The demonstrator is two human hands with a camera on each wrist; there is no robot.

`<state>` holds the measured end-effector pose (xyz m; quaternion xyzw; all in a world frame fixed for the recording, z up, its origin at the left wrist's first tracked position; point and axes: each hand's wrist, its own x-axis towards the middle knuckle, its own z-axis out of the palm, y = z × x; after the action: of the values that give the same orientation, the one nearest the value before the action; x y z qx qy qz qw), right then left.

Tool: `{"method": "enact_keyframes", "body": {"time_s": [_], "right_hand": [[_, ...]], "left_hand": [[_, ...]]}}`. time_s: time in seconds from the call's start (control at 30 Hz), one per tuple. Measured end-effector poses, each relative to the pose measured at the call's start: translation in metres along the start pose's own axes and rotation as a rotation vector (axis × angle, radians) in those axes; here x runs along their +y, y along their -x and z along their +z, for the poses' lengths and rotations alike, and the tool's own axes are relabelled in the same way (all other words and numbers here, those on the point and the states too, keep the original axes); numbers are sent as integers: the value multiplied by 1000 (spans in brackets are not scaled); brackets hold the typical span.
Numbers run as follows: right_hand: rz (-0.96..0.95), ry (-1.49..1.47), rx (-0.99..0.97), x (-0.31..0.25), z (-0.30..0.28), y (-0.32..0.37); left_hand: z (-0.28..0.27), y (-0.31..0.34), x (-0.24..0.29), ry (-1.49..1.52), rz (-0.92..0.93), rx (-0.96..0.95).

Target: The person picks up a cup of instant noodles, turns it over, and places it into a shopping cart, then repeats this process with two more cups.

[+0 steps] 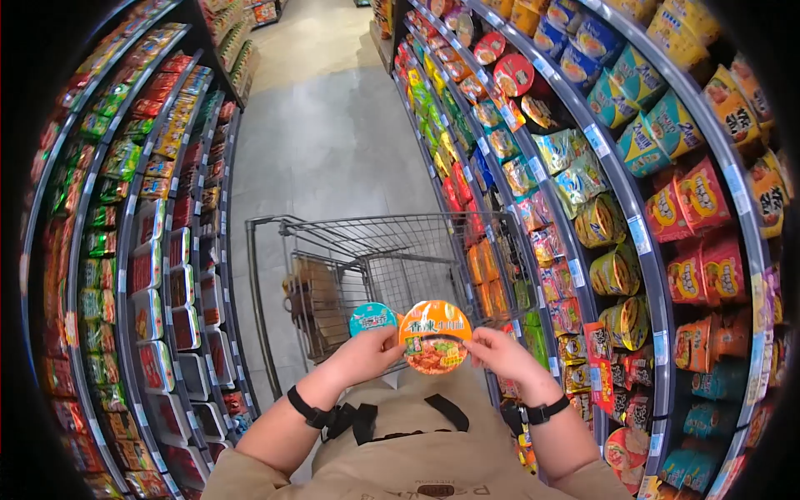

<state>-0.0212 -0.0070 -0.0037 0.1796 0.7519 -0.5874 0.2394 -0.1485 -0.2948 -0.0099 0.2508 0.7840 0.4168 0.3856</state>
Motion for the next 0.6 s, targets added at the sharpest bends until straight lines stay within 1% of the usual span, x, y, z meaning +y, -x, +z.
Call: {"method": "enact_keyframes", "body": {"time_s": [0.03,0.1,0.13,0.17,0.2,0.23,0.27,0.3,0.33,0.4,0.43,0.47,0.53,0.57,0.6], "right_hand": [[24,21,29,5,-11,-14],[67,36,33,20,-31,-44],[92,68,39,26,-39,-58],[147,55,32,32,-47,-72],[166,47,20,51,-50,-91],[152,113,31,81,-52,-114],[138,185,39,101,-56,-131],[142,306,20,102,-58,-143],[169,306,-3,107,-59,-155],[191,510,-40,121,-57,-179],[243,489,-87,129,-57,-191],[256,485,-108,142,-54,-202],[263,539,-123,164,-47,-221],[274,540,-141,176,-46,-227],[269,562,-160,181,-46,-234]], "left_hand": [[9,-20,-10,3,-17,-23],[24,-60,-26,58,-36,21],[30,-77,-31,61,-51,6],[37,-94,-36,30,-145,-10],[45,-109,-42,2,-244,-27],[58,-124,-58,17,-264,-38],[76,-140,-81,31,-333,-12],[92,-153,-97,44,-403,12],[104,-164,-104,64,-427,-4],[121,-182,-114,319,-604,-10],[125,-191,-112,322,-750,-54],[131,-198,-117,332,-772,-60],[147,-208,-134,379,-935,-138],[155,-210,-142,391,-951,-143],[163,-212,-149,481,-978,-132]]}}
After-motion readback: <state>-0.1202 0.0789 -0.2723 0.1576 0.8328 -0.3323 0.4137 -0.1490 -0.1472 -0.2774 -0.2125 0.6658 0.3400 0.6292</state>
